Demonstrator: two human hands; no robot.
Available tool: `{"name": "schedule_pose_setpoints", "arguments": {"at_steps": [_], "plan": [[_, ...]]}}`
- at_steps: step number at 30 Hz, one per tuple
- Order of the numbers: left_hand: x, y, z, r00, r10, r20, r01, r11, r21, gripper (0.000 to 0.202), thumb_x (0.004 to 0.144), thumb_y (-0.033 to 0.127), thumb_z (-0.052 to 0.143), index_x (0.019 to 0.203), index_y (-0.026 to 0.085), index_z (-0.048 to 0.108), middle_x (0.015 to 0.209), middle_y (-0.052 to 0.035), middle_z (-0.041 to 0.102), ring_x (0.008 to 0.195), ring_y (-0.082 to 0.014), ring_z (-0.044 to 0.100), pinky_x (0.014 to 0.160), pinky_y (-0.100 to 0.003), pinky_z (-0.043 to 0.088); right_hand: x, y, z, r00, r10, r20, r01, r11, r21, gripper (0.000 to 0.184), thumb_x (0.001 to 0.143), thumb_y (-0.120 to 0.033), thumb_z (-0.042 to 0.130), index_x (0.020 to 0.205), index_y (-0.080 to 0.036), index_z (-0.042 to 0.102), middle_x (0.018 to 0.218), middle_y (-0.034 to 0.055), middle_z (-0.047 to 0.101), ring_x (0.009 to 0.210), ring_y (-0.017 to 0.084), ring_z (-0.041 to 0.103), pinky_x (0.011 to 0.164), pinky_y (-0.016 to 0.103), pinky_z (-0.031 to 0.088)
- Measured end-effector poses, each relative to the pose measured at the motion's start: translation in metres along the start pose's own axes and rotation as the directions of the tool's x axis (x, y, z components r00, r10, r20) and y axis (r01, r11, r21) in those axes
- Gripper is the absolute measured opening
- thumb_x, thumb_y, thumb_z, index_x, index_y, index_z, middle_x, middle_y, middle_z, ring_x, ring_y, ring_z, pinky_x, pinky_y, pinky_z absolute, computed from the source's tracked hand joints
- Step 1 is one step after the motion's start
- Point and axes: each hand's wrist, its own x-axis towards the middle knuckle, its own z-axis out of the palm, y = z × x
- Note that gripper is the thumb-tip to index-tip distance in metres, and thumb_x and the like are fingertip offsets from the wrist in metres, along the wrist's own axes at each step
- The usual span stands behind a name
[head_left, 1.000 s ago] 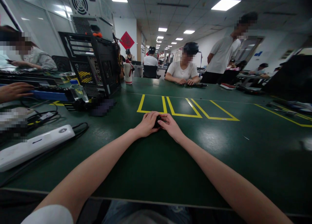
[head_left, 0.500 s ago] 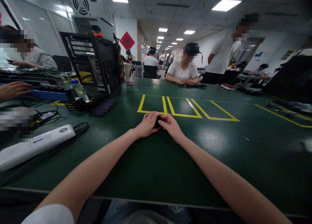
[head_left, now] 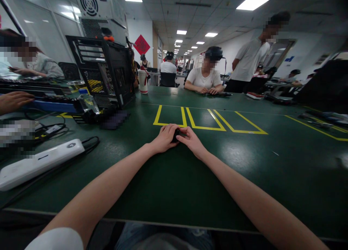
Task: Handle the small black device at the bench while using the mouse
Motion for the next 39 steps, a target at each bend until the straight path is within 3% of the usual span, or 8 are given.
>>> {"name": "schedule_pose_setpoints", "arguments": {"at_steps": [3, 9, 15, 21, 27, 33, 39], "plan": [[0.0004, 0.0000, 0.0005, 1.000, 0.004, -0.009, -0.004, 1.000, 0.004, 0.055, 0.071, 0.024, 0.055, 0.118, 0.018, 0.028, 0.118, -0.0109, 0.042, 0.114, -0.0247, 0.037, 0.096, -0.043, 0.028, -0.0007, 0.0006, -0.0011, 1.000, -0.003, -0.015, 0.002, 1.000, -0.028, 0.021, 0.070, -0.032, 0.060, 0.088, -0.023, 0.052, 0.096, 0.0008, 0.055, 0.097, 0.016, 0.051, 0.087, 0.035, 0.042], [0.0006, -0.0006, 0.0017, 1.000, -0.007, -0.009, 0.007, 1.000, 0.005, 0.055, 0.071, 0.023, 0.055, 0.119, 0.018, 0.028, 0.118, -0.0109, 0.042, 0.114, -0.0245, 0.037, 0.097, -0.043, 0.028, 0.0032, 0.0074, -0.0048, 0.995, 0.102, -0.017, -0.102, 0.994, -0.036, 0.034, 0.070, -0.034, 0.059, 0.101, -0.023, 0.051, 0.105, 0.0036, 0.054, 0.098, 0.018, 0.051, 0.088, 0.040, 0.041], [0.0004, -0.0015, 0.0010, 1.000, -0.011, -0.003, 0.011, 1.000, -0.003, 0.056, 0.069, 0.022, 0.056, 0.118, 0.019, 0.029, 0.118, -0.0105, 0.042, 0.114, -0.0247, 0.037, 0.097, -0.044, 0.027, 0.0014, 0.0022, -0.0055, 0.997, 0.063, 0.055, -0.065, 0.997, 0.039, 0.036, 0.063, -0.026, 0.067, 0.095, -0.023, 0.051, 0.098, 0.0015, 0.055, 0.096, 0.016, 0.053, 0.088, 0.037, 0.041], [0.0011, -0.0013, 0.0023, 1.000, 0.004, -0.012, -0.004, 1.000, 0.002, 0.055, 0.070, 0.024, 0.056, 0.118, 0.019, 0.029, 0.117, -0.0104, 0.042, 0.114, -0.0242, 0.038, 0.097, -0.043, 0.028, 0.0007, 0.0006, -0.0029, 0.997, 0.077, -0.016, -0.077, 0.997, 0.008, 0.025, 0.068, -0.034, 0.061, 0.089, -0.023, 0.053, 0.093, 0.0009, 0.056, 0.094, 0.016, 0.053, 0.086, 0.038, 0.042], [0.0006, -0.0019, 0.0033, 1.000, -0.005, -0.008, 0.005, 1.000, 0.005, 0.057, 0.069, 0.023, 0.057, 0.119, 0.018, 0.028, 0.118, -0.0109, 0.042, 0.115, -0.0245, 0.037, 0.097, -0.043, 0.027, 0.0056, 0.0044, -0.0055, 0.987, 0.159, 0.003, -0.159, 0.986, 0.043, 0.036, 0.067, -0.033, 0.063, 0.100, -0.023, 0.052, 0.097, 0.0029, 0.056, 0.093, 0.016, 0.053, 0.085, 0.038, 0.042], [0.0008, -0.0009, 0.0015, 1.000, -0.010, -0.001, 0.010, 1.000, -0.005, 0.056, 0.069, 0.022, 0.056, 0.117, 0.019, 0.029, 0.118, -0.0104, 0.042, 0.114, -0.0244, 0.037, 0.097, -0.043, 0.027, 0.0047, 0.0032, -0.0089, 0.992, 0.092, 0.082, -0.098, 0.992, 0.073, 0.039, 0.059, -0.024, 0.070, 0.093, -0.023, 0.051, 0.094, 0.0003, 0.056, 0.092, 0.015, 0.054, 0.088, 0.037, 0.040], [0.0010, 0.0003, 0.0009, 1.000, -0.008, -0.004, 0.008, 1.000, -0.007, 0.055, 0.070, 0.023, 0.056, 0.118, 0.019, 0.029, 0.117, -0.0097, 0.042, 0.114, -0.0241, 0.038, 0.097, -0.044, 0.028, 0.0023, 0.0003, -0.0048, 0.996, 0.089, 0.006, -0.089, 0.996, 0.026, 0.027, 0.068, -0.034, 0.062, 0.090, -0.023, 0.051, 0.093, 0.0009, 0.056, 0.094, 0.016, 0.052, 0.087, 0.039, 0.040]]}}
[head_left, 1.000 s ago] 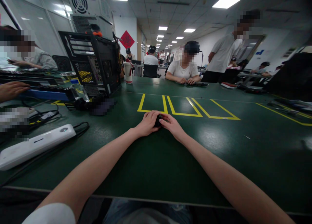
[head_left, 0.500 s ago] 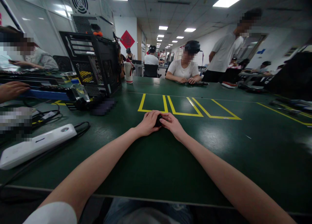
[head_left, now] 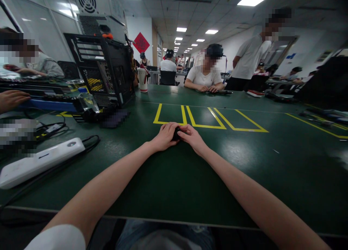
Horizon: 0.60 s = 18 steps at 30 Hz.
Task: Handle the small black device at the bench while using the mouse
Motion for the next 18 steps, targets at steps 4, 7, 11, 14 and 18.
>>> {"name": "schedule_pose_setpoints", "arguments": {"at_steps": [4, 7, 11, 14, 18], "plan": [[-0.0002, 0.0002, 0.0004, 1.000, -0.007, 0.003, 0.007, 1.000, 0.004, 0.057, 0.070, 0.022, 0.056, 0.119, 0.019, 0.028, 0.118, -0.0103, 0.042, 0.115, -0.0248, 0.037, 0.097, -0.044, 0.027, 0.0015, -0.0001, 0.0009, 0.998, 0.063, -0.025, -0.062, 0.998, 0.032, 0.034, 0.066, -0.032, 0.064, 0.096, -0.023, 0.051, 0.096, 0.0024, 0.056, 0.094, 0.017, 0.053, 0.085, 0.039, 0.042], [-0.0001, 0.0003, 0.0006, 1.000, -0.010, 0.013, 0.010, 1.000, 0.006, 0.058, 0.069, 0.022, 0.056, 0.119, 0.019, 0.027, 0.119, -0.0107, 0.041, 0.116, -0.0256, 0.036, 0.097, -0.046, 0.027, 0.0029, 0.0009, -0.0007, 0.994, 0.105, 0.001, -0.105, 0.992, 0.069, 0.036, 0.066, -0.031, 0.064, 0.098, -0.023, 0.051, 0.099, 0.0033, 0.056, 0.093, 0.017, 0.054, 0.086, 0.039, 0.042], [0.0001, 0.0002, 0.0007, 1.000, -0.010, 0.010, 0.010, 1.000, -0.004, 0.058, 0.068, 0.020, 0.057, 0.118, 0.019, 0.028, 0.118, -0.0103, 0.041, 0.115, -0.0250, 0.037, 0.098, -0.045, 0.026, 0.0022, 0.0016, -0.0024, 0.998, 0.012, 0.061, -0.016, 0.997, 0.076, 0.036, 0.060, -0.023, 0.068, 0.091, -0.022, 0.051, 0.098, 0.0018, 0.055, 0.093, 0.015, 0.053, 0.089, 0.038, 0.040], [0.0002, -0.0002, 0.0012, 1.000, -0.007, 0.008, 0.007, 1.000, -0.008, 0.057, 0.068, 0.020, 0.056, 0.118, 0.019, 0.029, 0.118, -0.0100, 0.042, 0.115, -0.0246, 0.037, 0.097, -0.044, 0.027, 0.0000, -0.0003, -0.0010, 0.998, -0.026, 0.054, 0.022, 0.997, 0.076, 0.037, 0.058, -0.021, 0.070, 0.088, -0.023, 0.049, 0.096, 0.0000, 0.055, 0.094, 0.014, 0.053, 0.091, 0.037, 0.039], [0.0006, -0.0006, 0.0020, 1.000, -0.004, -0.006, 0.004, 1.000, 0.001, 0.056, 0.070, 0.022, 0.056, 0.118, 0.019, 0.029, 0.118, -0.0099, 0.042, 0.115, -0.0239, 0.037, 0.096, -0.043, 0.028, -0.0014, -0.0036, 0.0023, 1.000, 0.003, -0.021, -0.002, 1.000, 0.016, 0.025, 0.065, -0.030, 0.064, 0.084, -0.022, 0.051, 0.094, 0.0004, 0.054, 0.089, 0.014, 0.053, 0.086, 0.037, 0.041]]}}
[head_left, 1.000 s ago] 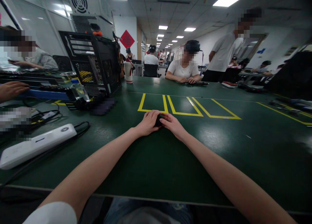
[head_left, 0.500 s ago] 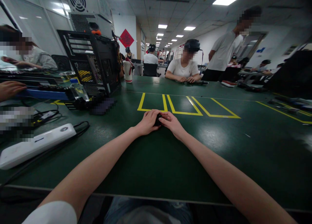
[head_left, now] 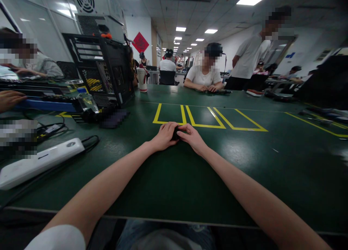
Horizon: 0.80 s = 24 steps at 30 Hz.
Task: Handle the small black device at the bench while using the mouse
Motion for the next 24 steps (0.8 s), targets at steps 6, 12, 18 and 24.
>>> {"name": "schedule_pose_setpoints", "arguments": {"at_steps": [6, 12, 18, 24], "plan": [[0.0002, 0.0005, -0.0002, 1.000, -0.009, 0.009, 0.009, 1.000, 0.016, 0.057, 0.070, 0.022, 0.056, 0.119, 0.019, 0.028, 0.118, -0.0104, 0.042, 0.115, -0.0246, 0.037, 0.097, -0.044, 0.027, 0.0027, 0.0024, -0.0006, 0.999, 0.049, -0.007, -0.049, 0.999, -0.007, 0.037, 0.066, -0.030, 0.063, 0.099, -0.023, 0.050, 0.101, 0.0033, 0.054, 0.090, 0.015, 0.054, 0.083, 0.038, 0.043], [-0.0005, 0.0012, -0.0018, 1.000, -0.014, 0.014, 0.014, 1.000, -0.004, 0.056, 0.069, 0.020, 0.056, 0.118, 0.019, 0.028, 0.117, -0.0103, 0.042, 0.114, -0.0245, 0.037, 0.097, -0.045, 0.026, 0.0026, 0.0035, -0.0025, 0.996, -0.047, 0.080, 0.045, 0.998, 0.033, 0.035, 0.062, -0.023, 0.068, 0.092, -0.021, 0.051, 0.099, 0.0016, 0.054, 0.096, 0.015, 0.053, 0.091, 0.036, 0.040], [0.0000, 0.0004, -0.0021, 1.000, -0.007, 0.017, 0.007, 1.000, -0.012, 0.055, 0.070, 0.023, 0.056, 0.118, 0.019, 0.029, 0.118, -0.0101, 0.041, 0.115, -0.0249, 0.037, 0.097, -0.045, 0.028, 0.0002, 0.0016, -0.0001, 0.999, -0.045, 0.026, 0.046, 0.999, -0.010, 0.027, 0.065, -0.030, 0.064, 0.087, -0.022, 0.051, 0.098, 0.0010, 0.054, 0.094, 0.015, 0.053, 0.087, 0.037, 0.042], [0.0001, -0.0010, 0.0003, 1.000, -0.010, 0.008, 0.010, 1.000, -0.001, 0.057, 0.069, 0.022, 0.057, 0.118, 0.019, 0.028, 0.118, -0.0108, 0.041, 0.115, -0.0250, 0.036, 0.097, -0.045, 0.027, 0.0038, 0.0032, 0.0014, 1.000, -0.022, -0.009, 0.022, 0.999, -0.034, 0.034, 0.066, -0.027, 0.063, 0.097, -0.021, 0.049, 0.103, 0.0042, 0.053, 0.097, 0.017, 0.052, 0.088, 0.038, 0.041]]}}
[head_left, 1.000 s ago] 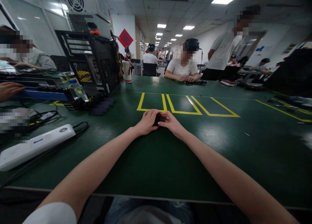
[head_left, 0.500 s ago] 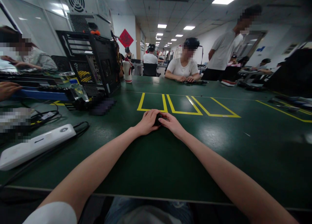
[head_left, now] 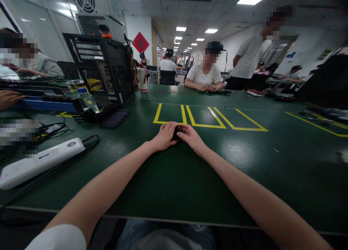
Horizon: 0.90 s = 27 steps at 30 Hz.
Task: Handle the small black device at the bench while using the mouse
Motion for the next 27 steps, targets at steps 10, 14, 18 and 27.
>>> {"name": "schedule_pose_setpoints", "arguments": {"at_steps": [10, 14, 18, 27], "plan": [[-0.0007, 0.0014, -0.0026, 1.000, 0.001, 0.012, 0.000, 1.000, -0.014, 0.056, 0.069, 0.022, 0.056, 0.118, 0.020, 0.029, 0.118, -0.0100, 0.041, 0.115, -0.0253, 0.037, 0.097, -0.045, 0.027, -0.0024, 0.0028, -0.0036, 0.994, -0.080, 0.078, 0.079, 0.997, 0.017, 0.030, 0.065, -0.026, 0.065, 0.089, -0.022, 0.048, 0.100, 0.0013, 0.053, 0.097, 0.015, 0.053, 0.090, 0.036, 0.041], [-0.0008, 0.0007, -0.0019, 1.000, 0.000, 0.006, 0.000, 1.000, 0.002, 0.056, 0.070, 0.023, 0.057, 0.118, 0.019, 0.029, 0.118, -0.0103, 0.041, 0.116, -0.0249, 0.037, 0.098, -0.044, 0.027, -0.0019, 0.0004, -0.0021, 0.996, -0.083, 0.016, 0.083, 0.996, -0.016, 0.021, 0.069, -0.028, 0.061, 0.085, -0.022, 0.051, 0.095, 0.0012, 0.055, 0.094, 0.015, 0.054, 0.088, 0.036, 0.042], [-0.0003, 0.0014, -0.0016, 1.000, -0.005, 0.010, 0.005, 1.000, -0.001, 0.057, 0.070, 0.022, 0.056, 0.119, 0.019, 0.028, 0.119, -0.0102, 0.041, 0.116, -0.0248, 0.037, 0.098, -0.046, 0.026, -0.0003, 0.0007, -0.0020, 0.998, -0.062, 0.016, 0.063, 0.998, -0.028, 0.028, 0.069, -0.027, 0.060, 0.096, -0.022, 0.051, 0.102, 0.0035, 0.055, 0.099, 0.017, 0.052, 0.090, 0.038, 0.040], [-0.0007, 0.0015, -0.0023, 1.000, 0.005, 0.005, -0.005, 1.000, -0.002, 0.057, 0.069, 0.021, 0.056, 0.118, 0.018, 0.028, 0.118, -0.0104, 0.041, 0.115, -0.0244, 0.037, 0.097, -0.043, 0.027, -0.0054, 0.0016, 0.0002, 0.989, -0.139, 0.050, 0.141, 0.989, -0.043, 0.024, 0.068, -0.022, 0.061, 0.088, -0.022, 0.048, 0.096, 0.0008, 0.052, 0.097, 0.016, 0.053, 0.092, 0.036, 0.041]]}}
